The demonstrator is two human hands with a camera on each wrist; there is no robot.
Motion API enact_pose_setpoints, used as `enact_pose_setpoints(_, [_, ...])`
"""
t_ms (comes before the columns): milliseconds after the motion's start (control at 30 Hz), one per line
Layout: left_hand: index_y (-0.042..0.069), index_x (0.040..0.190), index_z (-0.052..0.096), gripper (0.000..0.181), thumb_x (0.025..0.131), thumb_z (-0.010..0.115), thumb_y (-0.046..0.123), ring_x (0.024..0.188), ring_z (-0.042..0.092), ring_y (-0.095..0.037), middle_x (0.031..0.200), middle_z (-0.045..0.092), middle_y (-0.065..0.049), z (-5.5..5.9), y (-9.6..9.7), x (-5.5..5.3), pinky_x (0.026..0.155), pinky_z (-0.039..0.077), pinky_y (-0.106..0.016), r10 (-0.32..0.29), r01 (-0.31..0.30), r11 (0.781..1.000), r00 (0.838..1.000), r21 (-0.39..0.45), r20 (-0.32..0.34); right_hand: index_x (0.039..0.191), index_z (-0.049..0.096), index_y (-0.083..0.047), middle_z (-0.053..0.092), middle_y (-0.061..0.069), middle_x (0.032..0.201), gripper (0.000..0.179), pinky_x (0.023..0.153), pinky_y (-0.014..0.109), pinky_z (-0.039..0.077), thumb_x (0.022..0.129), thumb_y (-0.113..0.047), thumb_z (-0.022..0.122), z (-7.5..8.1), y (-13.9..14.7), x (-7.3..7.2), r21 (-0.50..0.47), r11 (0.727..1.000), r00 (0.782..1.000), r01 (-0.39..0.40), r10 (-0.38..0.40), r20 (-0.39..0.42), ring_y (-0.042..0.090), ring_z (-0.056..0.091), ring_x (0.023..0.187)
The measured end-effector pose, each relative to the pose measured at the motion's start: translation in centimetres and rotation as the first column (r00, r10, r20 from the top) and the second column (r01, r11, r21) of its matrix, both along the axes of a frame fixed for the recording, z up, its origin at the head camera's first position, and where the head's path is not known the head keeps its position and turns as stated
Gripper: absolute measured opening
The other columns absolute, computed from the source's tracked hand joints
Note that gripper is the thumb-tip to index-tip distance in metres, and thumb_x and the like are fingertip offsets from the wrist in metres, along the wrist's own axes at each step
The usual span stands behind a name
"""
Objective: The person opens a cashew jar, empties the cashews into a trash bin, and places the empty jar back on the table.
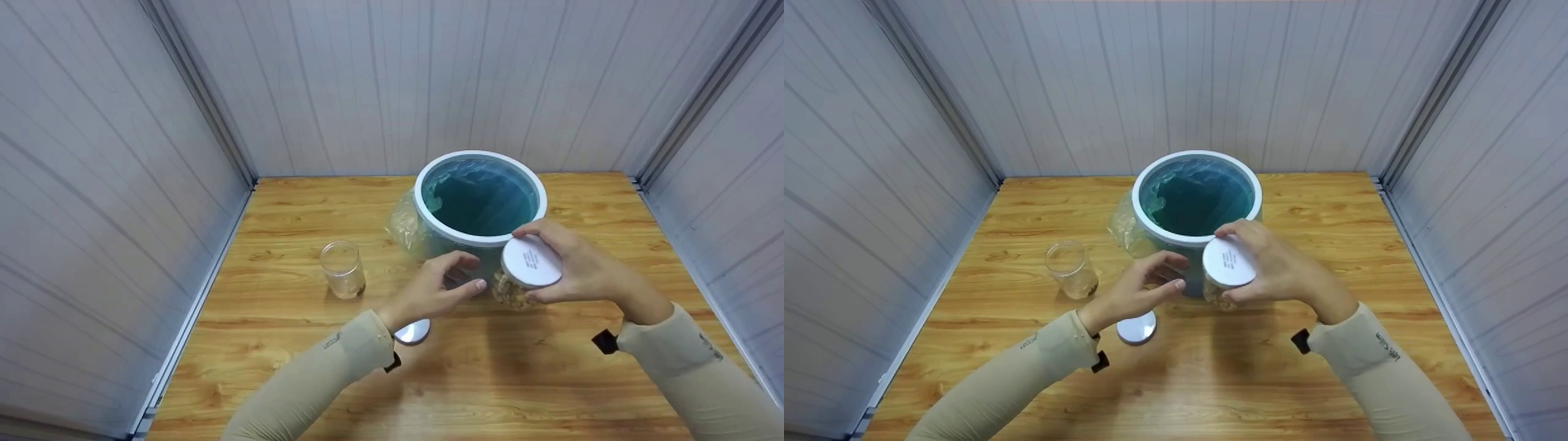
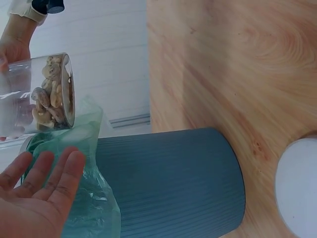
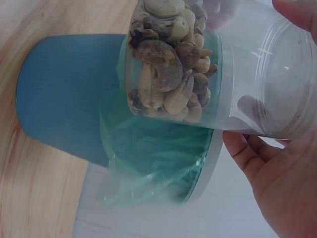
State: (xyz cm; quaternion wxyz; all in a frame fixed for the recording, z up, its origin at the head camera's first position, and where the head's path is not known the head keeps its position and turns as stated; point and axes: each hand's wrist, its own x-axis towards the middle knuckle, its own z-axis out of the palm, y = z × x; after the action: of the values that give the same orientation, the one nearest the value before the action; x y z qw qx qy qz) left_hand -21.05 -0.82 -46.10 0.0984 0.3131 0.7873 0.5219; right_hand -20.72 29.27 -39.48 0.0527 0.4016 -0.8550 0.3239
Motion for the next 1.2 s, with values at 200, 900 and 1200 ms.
enact_pose_setpoints(200, [0.007,0.144,0.063,0.049,0.107,0.067,0.039,0.117,0.070,-0.013,0.140,0.070,-0.010,0.1,0.3,0.1,0.102,0.060,-0.030,0.008,-0.008,1.000,1.000,0.013,-0.003,0.142,0.057,-0.001,0.066,0.010,0.131,0.091,0.094,0.014,0.048,0.065,-0.018,0.102,-0.4,-1.1,0.0,-0.036,0.997,0.996,-0.072,0.069,-0.063,0.014,0.059,0.111])
enact_pose_setpoints(900, [0.017,0.149,0.058,0.050,0.110,0.060,0.048,0.117,0.063,-0.012,0.144,0.066,-0.002,0.3,0.3,0.2,0.104,0.056,-0.026,0.003,-0.008,0.999,0.995,0.050,0.103,0.147,0.054,-0.002,0.063,0.012,0.142,0.089,0.099,0.026,0.055,0.073,-0.024,0.101,-0.7,-4.1,0.5,-0.006,0.995,0.993,-0.095,0.095,-0.072,0.020,0.058,0.122])
enact_pose_setpoints(1200, [0.007,0.145,0.060,0.046,0.109,0.056,0.036,0.112,0.063,-0.013,0.138,0.066,-0.012,-0.2,-0.4,-0.1,0.099,0.056,-0.024,-0.008,-0.007,0.991,0.994,0.136,0.110,0.152,0.050,-0.003,0.059,0.013,0.148,0.098,0.101,0.034,0.058,0.074,-0.032,0.102,-1.0,-5.1,0.8,0.004,0.999,0.996,-0.033,0.034,-0.077,0.023,0.058,0.125])
